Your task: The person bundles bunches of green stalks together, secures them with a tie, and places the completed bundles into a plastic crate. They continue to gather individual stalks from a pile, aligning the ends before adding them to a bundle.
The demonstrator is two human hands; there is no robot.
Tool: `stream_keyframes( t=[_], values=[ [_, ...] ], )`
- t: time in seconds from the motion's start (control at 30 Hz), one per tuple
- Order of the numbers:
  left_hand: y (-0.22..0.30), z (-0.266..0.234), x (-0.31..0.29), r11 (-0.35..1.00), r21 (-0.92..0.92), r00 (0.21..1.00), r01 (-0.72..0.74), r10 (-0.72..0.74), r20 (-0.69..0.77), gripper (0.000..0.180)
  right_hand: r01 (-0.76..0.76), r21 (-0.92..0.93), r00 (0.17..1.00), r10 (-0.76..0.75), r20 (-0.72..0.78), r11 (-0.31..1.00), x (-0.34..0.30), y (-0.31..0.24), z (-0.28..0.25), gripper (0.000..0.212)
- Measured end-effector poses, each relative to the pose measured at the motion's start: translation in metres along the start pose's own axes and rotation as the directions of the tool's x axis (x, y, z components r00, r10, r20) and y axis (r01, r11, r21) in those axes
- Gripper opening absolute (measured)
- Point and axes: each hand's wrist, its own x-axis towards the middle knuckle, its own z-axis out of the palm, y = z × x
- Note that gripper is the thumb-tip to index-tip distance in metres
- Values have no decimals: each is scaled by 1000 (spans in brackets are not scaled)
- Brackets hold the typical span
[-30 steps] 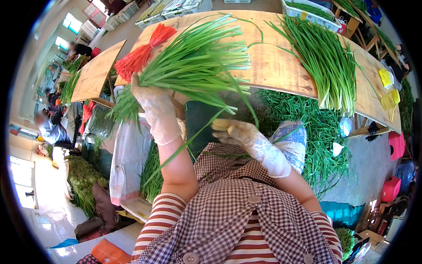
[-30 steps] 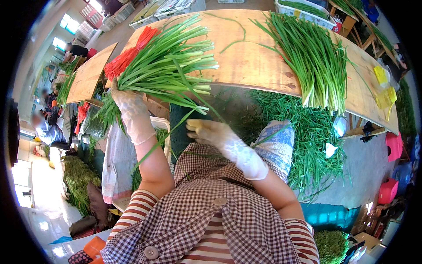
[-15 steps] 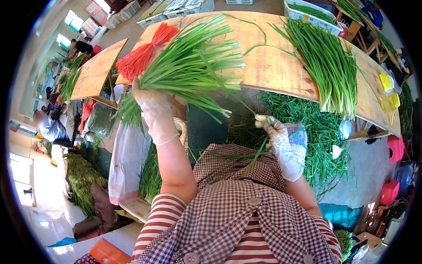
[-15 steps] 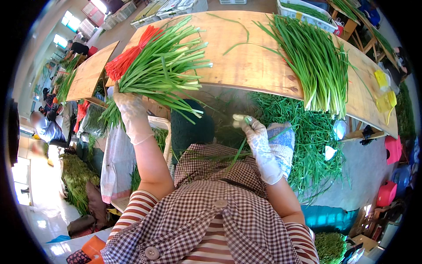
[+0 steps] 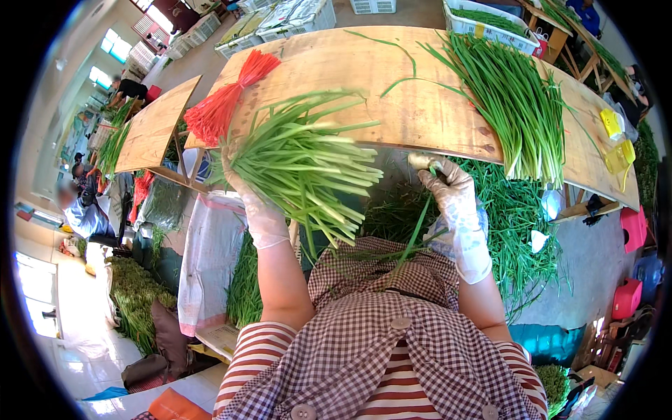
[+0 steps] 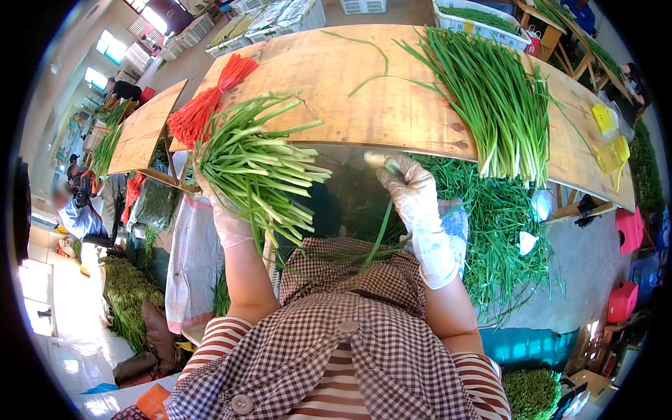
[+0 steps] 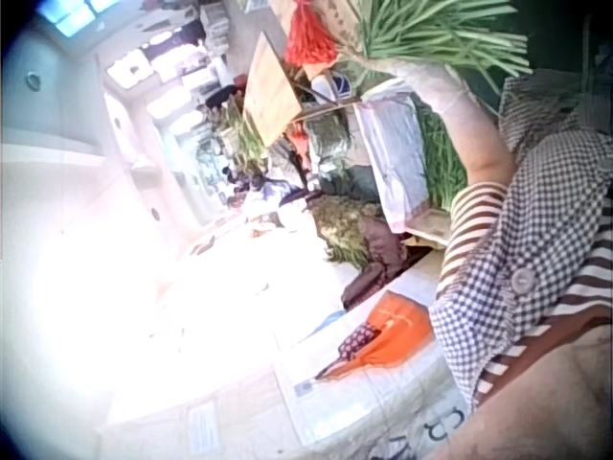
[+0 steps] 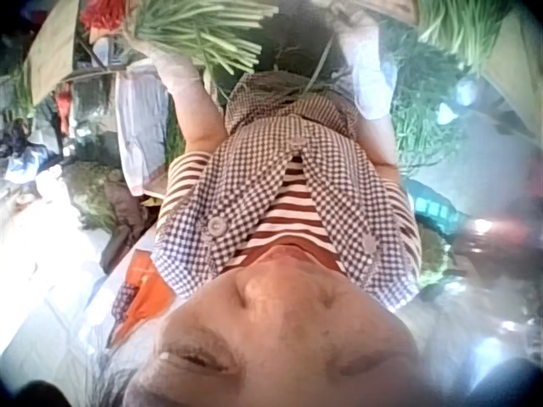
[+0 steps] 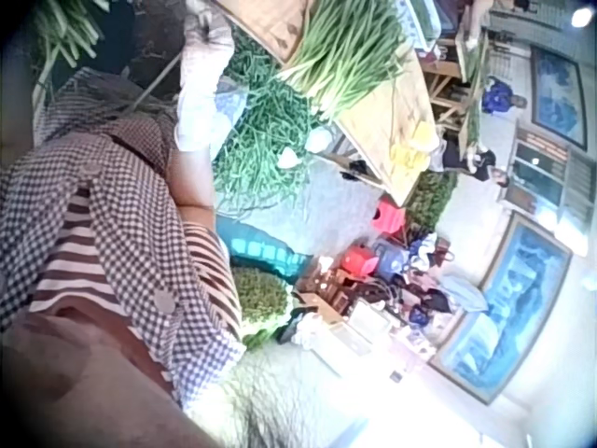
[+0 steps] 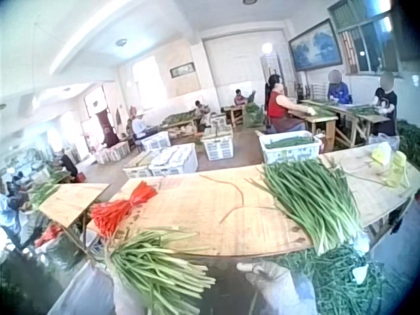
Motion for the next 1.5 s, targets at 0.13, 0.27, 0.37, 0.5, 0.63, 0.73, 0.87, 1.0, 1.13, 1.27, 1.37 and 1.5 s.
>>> stream_keyframes(
  t=[0.13,0.27,0.37,0.5,0.63,0.73,0.87,1.0,1.13,1.27,1.37,1.5],
  values=[
    [-31,8,-6,994,-111,994,-6,18,106,35,-132,-266,990,141,18,955,7,-18,23,60],
    [-43,39,-11,989,-121,996,84,-82,24,20,-133,113,922,81,378,985,13,-9,22,37],
    [-29,46,-16,933,-360,996,30,2,89,18,-72,8,882,60,468,997,5,-24,-2,15],
    [-7,36,-9,841,-538,972,60,74,224,21,-64,646,980,-74,185,761,-15,-7,-63,17],
    [-13,42,-9,843,-538,978,-1,112,174,26,-139,-71,967,151,205,988,-20,-21,-17,33],
    [-25,66,-15,869,-490,988,-65,125,91,26,422,-433,906,-392,161,797,-20,-3,24,47],
    [-33,86,-24,929,-317,981,-192,171,-95,25,452,-788,776,-619,117,418,-14,-6,42,52],
    [-33,89,-30,946,-276,980,-172,136,-142,25,585,-748,617,-771,158,314,-4,-12,47,51],
    [-36,86,-33,953,-243,981,-178,151,-125,23,589,-693,627,-776,68,415,-8,-3,50,40],
    [-38,85,-30,947,-291,981,-136,87,-175,22,601,-681,575,-818,5,418,-3,9,36,26],
    [-28,67,-25,957,-192,963,-216,175,-207,23,386,-804,688,-722,-76,452,-7,9,10,18],
    [-25,45,-18,957,-238,976,-168,127,-177,23,476,-633,755,-653,-63,610,-24,-2,4,25]
  ],
)
